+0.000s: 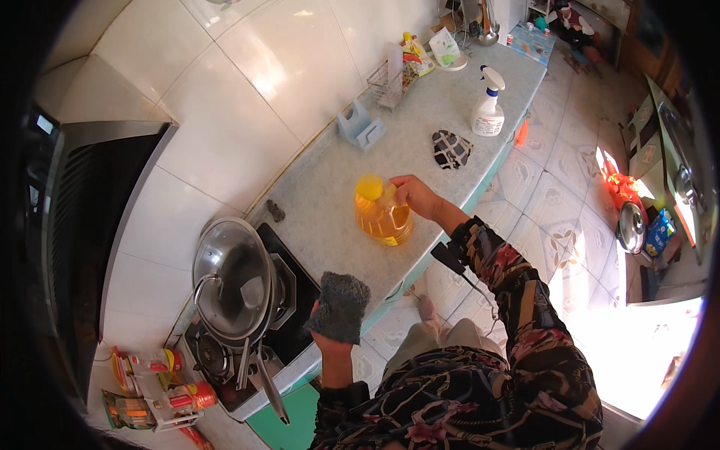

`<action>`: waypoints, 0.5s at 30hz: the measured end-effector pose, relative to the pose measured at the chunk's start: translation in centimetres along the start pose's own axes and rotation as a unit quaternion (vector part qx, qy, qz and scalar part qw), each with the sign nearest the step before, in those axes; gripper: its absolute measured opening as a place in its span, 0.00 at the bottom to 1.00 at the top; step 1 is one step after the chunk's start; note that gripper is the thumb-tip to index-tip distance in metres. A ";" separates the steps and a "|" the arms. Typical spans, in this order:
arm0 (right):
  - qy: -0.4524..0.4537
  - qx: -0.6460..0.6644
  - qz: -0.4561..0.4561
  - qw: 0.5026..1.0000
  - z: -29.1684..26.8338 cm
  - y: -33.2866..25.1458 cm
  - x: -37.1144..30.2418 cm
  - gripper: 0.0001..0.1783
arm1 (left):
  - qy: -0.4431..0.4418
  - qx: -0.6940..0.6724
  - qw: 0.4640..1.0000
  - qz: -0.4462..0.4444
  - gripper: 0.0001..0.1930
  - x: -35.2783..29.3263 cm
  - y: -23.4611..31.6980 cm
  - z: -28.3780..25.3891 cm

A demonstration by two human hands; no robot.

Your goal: The person washes a blue plastic colander under running water in the kitchen sink, then wipes the countertop and stovetop with a cloth. They also handle a large bottle of cooking oil and a spray bottle, moving them on the counter.

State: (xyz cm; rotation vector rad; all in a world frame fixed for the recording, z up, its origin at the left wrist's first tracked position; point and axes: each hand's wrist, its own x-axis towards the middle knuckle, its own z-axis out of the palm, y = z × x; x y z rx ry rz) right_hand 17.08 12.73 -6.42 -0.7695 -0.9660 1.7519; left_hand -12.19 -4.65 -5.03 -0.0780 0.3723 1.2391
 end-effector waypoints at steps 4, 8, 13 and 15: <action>0.001 -0.035 0.029 0.999 -0.4 -0.7 0.8 0.23 | 0.000 -0.005 0.999 -0.045 0.27 3.3 0.5 0.7; 0.057 -0.172 -0.028 0.983 -0.2 -1.3 -0.7 0.21 | -0.057 -0.014 0.992 -0.114 0.29 5.2 -0.1 1.4; 0.225 -0.296 -0.124 0.920 -0.2 -1.6 -6.9 0.17 | -0.043 -0.018 0.983 -0.176 0.32 6.0 -2.2 3.5; 0.156 -0.192 -0.018 0.969 0.3 -1.5 -10.1 0.14 | -0.054 -0.029 0.976 -0.208 0.32 6.2 -3.7 4.3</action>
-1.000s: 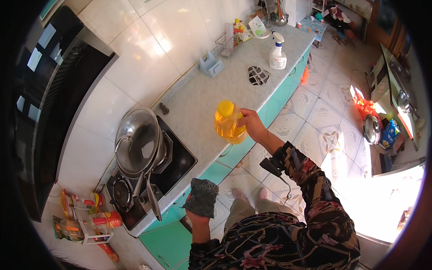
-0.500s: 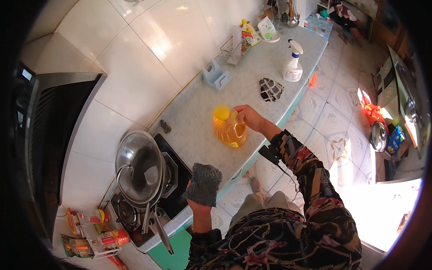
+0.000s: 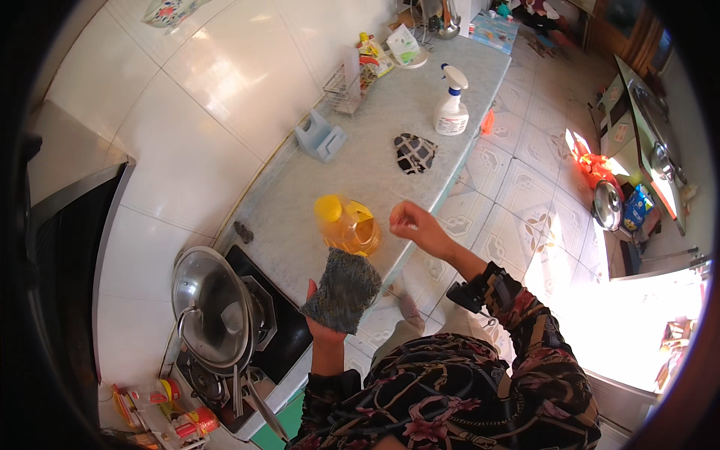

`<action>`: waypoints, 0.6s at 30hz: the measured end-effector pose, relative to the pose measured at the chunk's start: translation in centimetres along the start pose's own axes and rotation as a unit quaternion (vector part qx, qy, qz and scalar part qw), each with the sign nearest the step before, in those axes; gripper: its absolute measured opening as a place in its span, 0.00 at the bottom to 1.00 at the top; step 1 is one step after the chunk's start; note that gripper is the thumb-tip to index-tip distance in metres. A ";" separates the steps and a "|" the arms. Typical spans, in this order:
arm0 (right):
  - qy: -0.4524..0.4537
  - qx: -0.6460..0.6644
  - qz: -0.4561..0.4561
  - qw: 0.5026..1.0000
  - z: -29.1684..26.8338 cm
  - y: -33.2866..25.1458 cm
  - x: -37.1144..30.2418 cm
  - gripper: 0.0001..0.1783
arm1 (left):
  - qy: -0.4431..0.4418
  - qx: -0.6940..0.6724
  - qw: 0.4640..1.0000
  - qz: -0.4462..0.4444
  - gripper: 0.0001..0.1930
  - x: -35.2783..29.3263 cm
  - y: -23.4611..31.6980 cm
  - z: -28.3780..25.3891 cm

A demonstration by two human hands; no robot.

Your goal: The person washes a blue plastic colander under running water in the kitchen sink, then wipes the countertop and stovetop with a cloth. They also handle a large bottle of cooking oil and a spray bottle, moving them on the counter.

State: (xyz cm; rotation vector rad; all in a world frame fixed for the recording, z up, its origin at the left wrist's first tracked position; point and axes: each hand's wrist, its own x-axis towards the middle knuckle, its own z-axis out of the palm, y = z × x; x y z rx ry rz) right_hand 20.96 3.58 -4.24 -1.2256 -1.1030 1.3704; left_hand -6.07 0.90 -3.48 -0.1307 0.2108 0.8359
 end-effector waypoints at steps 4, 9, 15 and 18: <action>-0.130 0.026 0.000 0.991 0.7 -0.1 -5.0 0.31 | -0.039 0.024 0.996 -0.072 0.34 3.1 -3.3 0.5; 0.039 0.015 0.045 0.998 -0.6 -0.2 -8.1 0.24 | 0.054 0.179 0.980 -0.064 0.30 6.5 -7.3 -1.1; 0.117 0.248 0.016 0.962 -6.7 -0.9 -10.8 0.19 | 0.169 0.597 0.778 0.099 0.13 5.6 -8.1 -2.9; 0.099 0.288 0.008 0.953 -8.7 -1.3 -10.6 0.24 | 0.218 0.694 0.652 0.213 0.09 4.4 -7.2 -2.6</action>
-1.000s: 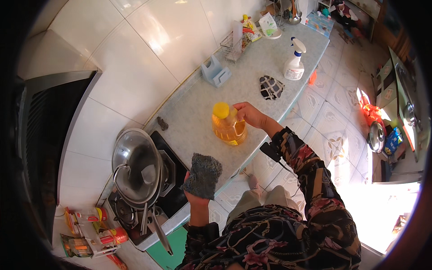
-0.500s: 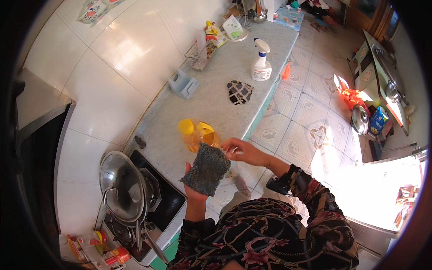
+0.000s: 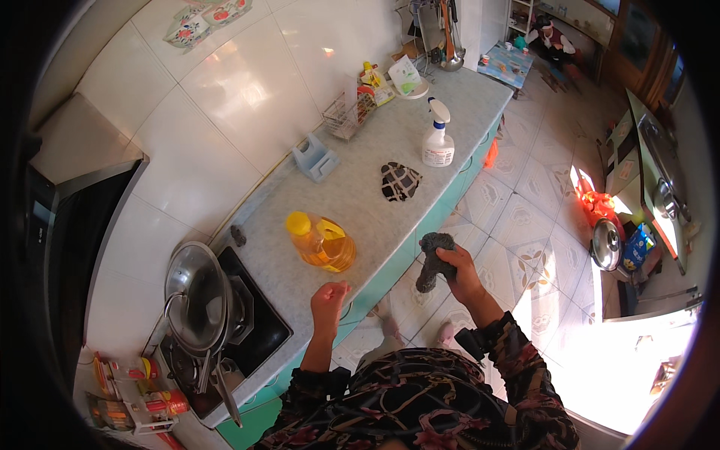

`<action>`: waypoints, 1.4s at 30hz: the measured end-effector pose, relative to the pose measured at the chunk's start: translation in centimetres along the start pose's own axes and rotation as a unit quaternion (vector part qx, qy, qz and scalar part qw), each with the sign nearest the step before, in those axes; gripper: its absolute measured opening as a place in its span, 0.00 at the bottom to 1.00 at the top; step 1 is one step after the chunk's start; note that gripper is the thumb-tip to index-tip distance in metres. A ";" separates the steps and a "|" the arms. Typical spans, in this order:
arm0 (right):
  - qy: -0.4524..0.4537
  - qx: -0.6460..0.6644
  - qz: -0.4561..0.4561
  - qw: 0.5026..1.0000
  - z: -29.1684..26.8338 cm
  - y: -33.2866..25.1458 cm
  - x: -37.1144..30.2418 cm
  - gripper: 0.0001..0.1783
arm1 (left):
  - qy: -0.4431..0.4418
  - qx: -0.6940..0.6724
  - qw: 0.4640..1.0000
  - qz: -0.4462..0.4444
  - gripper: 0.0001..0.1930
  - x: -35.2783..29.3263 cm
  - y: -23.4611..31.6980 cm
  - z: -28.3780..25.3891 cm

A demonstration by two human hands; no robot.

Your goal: The person washes a blue plastic colander under running water in the kitchen sink, then wipes the countertop and stovetop with a cloth. They also handle a large bottle of cooking oil and a spray bottle, moving them on the counter.

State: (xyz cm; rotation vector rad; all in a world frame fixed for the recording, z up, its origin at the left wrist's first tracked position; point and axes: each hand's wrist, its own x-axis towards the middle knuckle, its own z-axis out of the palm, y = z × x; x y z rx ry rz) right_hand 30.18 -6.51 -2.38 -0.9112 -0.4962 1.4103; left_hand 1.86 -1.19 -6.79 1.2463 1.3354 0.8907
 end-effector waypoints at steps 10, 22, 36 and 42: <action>-0.015 -0.078 0.015 0.997 6.7 2.5 7.6 0.20 | 0.210 0.312 0.891 0.256 0.41 4.0 5.8 -4.2; -0.028 -0.367 -0.286 0.885 15.1 9.1 10.9 0.20 | 0.137 0.333 0.888 0.285 0.41 9.9 6.6 -3.0; -0.048 -0.414 -0.270 0.868 15.0 7.9 11.4 0.16 | 0.106 0.340 0.905 0.232 0.41 10.0 6.9 -2.7; -0.069 -0.469 -0.241 0.847 15.4 7.6 17.2 0.16 | 0.136 0.335 0.897 0.256 0.42 9.5 6.6 -2.7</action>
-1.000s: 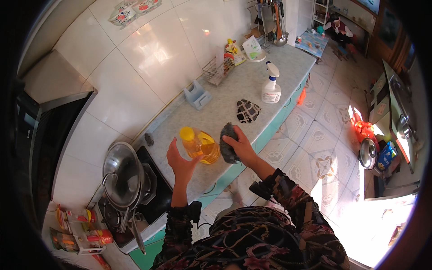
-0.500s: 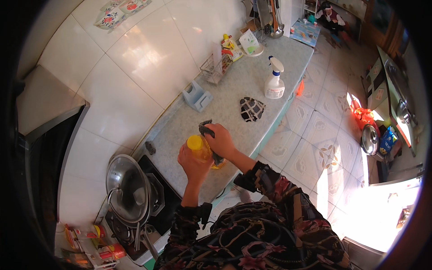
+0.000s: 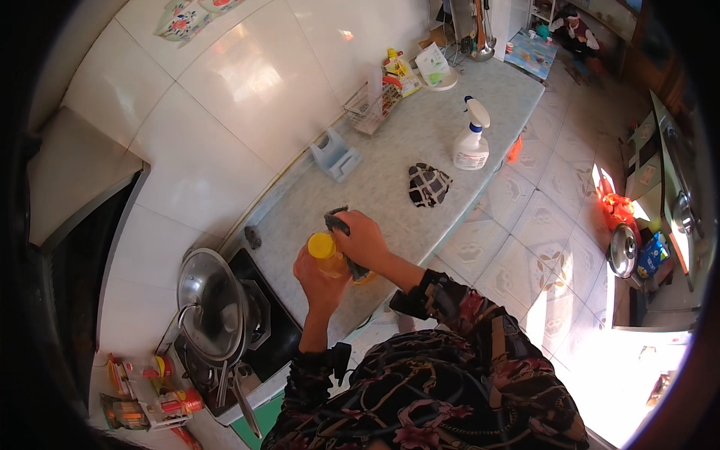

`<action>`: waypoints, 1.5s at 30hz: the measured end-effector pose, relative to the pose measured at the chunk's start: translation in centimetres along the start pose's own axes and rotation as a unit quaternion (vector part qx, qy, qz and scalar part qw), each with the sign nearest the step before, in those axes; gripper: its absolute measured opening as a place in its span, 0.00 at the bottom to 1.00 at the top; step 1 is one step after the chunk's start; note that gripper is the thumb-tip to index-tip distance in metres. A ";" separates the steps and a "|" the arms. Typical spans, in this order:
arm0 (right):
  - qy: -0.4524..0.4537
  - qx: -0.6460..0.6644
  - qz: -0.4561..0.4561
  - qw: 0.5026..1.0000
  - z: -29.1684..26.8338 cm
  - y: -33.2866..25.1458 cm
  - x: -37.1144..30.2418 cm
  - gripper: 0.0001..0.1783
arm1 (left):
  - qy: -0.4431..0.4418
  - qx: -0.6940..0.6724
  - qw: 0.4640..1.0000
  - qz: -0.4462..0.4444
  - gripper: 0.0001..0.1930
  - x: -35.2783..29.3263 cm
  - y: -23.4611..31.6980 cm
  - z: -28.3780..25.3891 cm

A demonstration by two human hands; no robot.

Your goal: The person washes a blue plastic colander under running water in the kitchen sink, then wipes the countertop and stovetop with a cloth. They also handle a large bottle of cooking oil and a spray bottle, moving them on the counter.

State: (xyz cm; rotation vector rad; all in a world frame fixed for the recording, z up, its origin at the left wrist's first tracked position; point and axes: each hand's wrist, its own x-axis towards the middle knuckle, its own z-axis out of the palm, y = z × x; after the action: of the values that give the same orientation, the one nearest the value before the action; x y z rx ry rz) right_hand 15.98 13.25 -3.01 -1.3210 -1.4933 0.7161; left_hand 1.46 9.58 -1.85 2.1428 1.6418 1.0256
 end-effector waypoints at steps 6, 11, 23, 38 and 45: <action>-0.128 0.020 0.135 0.982 -1.8 4.8 0.2 0.18 | -0.021 0.044 0.999 0.016 0.42 0.2 -0.1 -0.5; -0.073 0.181 0.215 0.957 -5.4 5.1 -2.8 0.19 | -0.095 -0.067 0.993 -0.002 0.42 1.2 -1.0 -1.3; -0.088 0.116 -0.005 0.989 -5.6 -0.5 -4.2 0.18 | -0.093 -0.083 0.992 0.032 0.39 0.9 -1.5 -2.2; -0.165 -0.071 0.061 0.982 -2.2 5.3 1.7 0.16 | -0.147 -0.006 0.988 0.055 0.37 1.4 -1.8 -3.3; -0.104 0.082 0.151 0.980 -6.9 7.6 -4.6 0.18 | -0.140 -0.084 0.986 0.045 0.43 2.2 -4.2 -3.6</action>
State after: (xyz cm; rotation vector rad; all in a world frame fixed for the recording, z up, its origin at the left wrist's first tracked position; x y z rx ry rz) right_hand 24.88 9.45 -8.75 -1.3933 -1.3738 1.1786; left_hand -3.78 12.24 -0.90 2.1499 1.2955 0.8086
